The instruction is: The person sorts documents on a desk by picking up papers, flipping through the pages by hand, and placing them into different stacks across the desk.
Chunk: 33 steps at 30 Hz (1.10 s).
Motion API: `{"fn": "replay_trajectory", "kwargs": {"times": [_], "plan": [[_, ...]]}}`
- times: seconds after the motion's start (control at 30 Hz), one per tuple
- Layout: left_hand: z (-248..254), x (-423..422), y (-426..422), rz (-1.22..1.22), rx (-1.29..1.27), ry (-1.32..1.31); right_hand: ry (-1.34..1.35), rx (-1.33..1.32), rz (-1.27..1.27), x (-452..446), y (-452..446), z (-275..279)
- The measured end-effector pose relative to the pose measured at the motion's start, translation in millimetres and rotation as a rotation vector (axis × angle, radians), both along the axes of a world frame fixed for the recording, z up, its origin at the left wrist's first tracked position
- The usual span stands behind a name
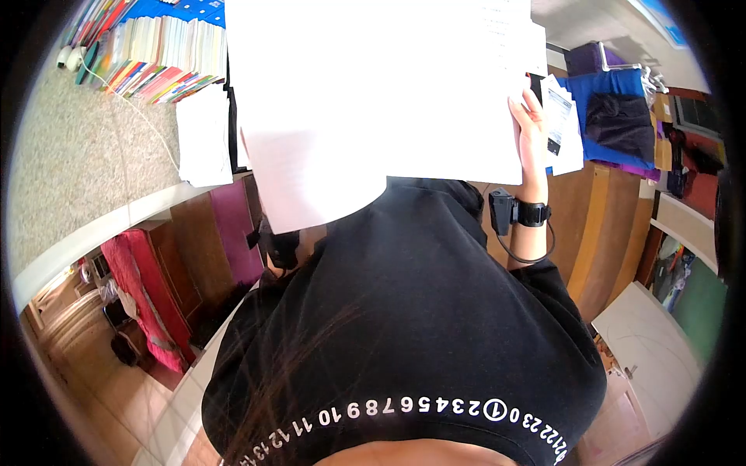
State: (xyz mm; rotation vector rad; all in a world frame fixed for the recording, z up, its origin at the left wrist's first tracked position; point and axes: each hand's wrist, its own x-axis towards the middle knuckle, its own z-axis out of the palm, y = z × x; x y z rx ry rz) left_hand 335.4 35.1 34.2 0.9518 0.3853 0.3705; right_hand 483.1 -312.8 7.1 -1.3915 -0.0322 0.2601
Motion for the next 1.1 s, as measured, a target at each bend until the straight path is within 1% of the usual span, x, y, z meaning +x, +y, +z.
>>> {"fn": "replay_trajectory", "kwargs": {"times": [0.07, 0.13, 0.2, 0.23, 0.27, 0.3, 0.33, 0.4, 0.43, 0.5, 0.57, 0.6, 0.67, 0.73, 0.8, 0.9, 0.97, 1.03, 1.07, 1.1], "plan": [[7, 10, -15, -0.074, -0.099, -0.041, 0.012, 0.032, 0.011, -1, 2, -4], [16, 27, -39, -0.203, -0.184, -0.087, 0.013, 0.072, 0.039, -4, 8, -5], [23, 44, -68, -0.301, -0.215, -0.108, 0.05, 0.075, 0.051, -9, 16, -6], [29, 51, -82, -0.255, -0.131, -0.039, 0.023, 0.042, 0.055, -12, 19, -7], [32, 56, -91, -0.208, -0.046, 0.027, 0.045, 0.075, 0.079, -13, 21, -7], [30, 57, -90, -0.246, -0.062, -0.009, 0.068, 0.107, 0.101, -13, 23, -7], [30, 57, -85, -0.209, -0.059, -0.006, 0.091, 0.14, 0.122, -14, 25, -5], [30, 51, -66, -0.141, -0.053, 0.0, 0.062, 0.114, 0.09, -20, 27, 5], [21, 44, -46, -0.193, 0.018, -0.073, 0.071, 0.105, 0.084, -23, 25, 9], [30, 27, -29, -0.053, 0.409, -0.051, 0.092, 0.05, 0.043, -28, 25, 21], [41, 13, -25, 0.053, 0.517, 0.024, 0.041, 0.072, 0.074, -22, 19, 9], [54, 9, -27, 0.07, 0.406, 0.063, 0.017, 0.083, 0.09, -19, 16, 2], [61, 5, -25, 0.092, 0.227, 0.098, 0.024, 0.094, 0.111, -15, 11, -7], [56, 1, -20, 0.102, 0.103, 0.091, 0.054, 0.095, 0.109, -15, 15, -4], [51, 1, -17, 0.088, 0.058, 0.076, 0.102, 0.08, 0.074, -19, 26, 12], [34, 13, -20, 0.052, 0.077, 0.066, 0.106, 0.122, 0.121, -18, 32, 10], [27, 18, -26, 0.032, 0.113, 0.054, 0.135, 0.128, 0.098, -18, 38, 5], [6, 30, -37, 0.011, 0.254, 0.07, 0.208, 0.123, 0.098, -22, 46, 4], [-10, 41, -45, 0.002, 0.371, 0.077, 0.258, 0.115, 0.1, -24, 49, 6], [-24, 41, -52, 0.001, 0.662, 0.111, 0.305, 0.107, 0.094, -24, 51, 7]]}}
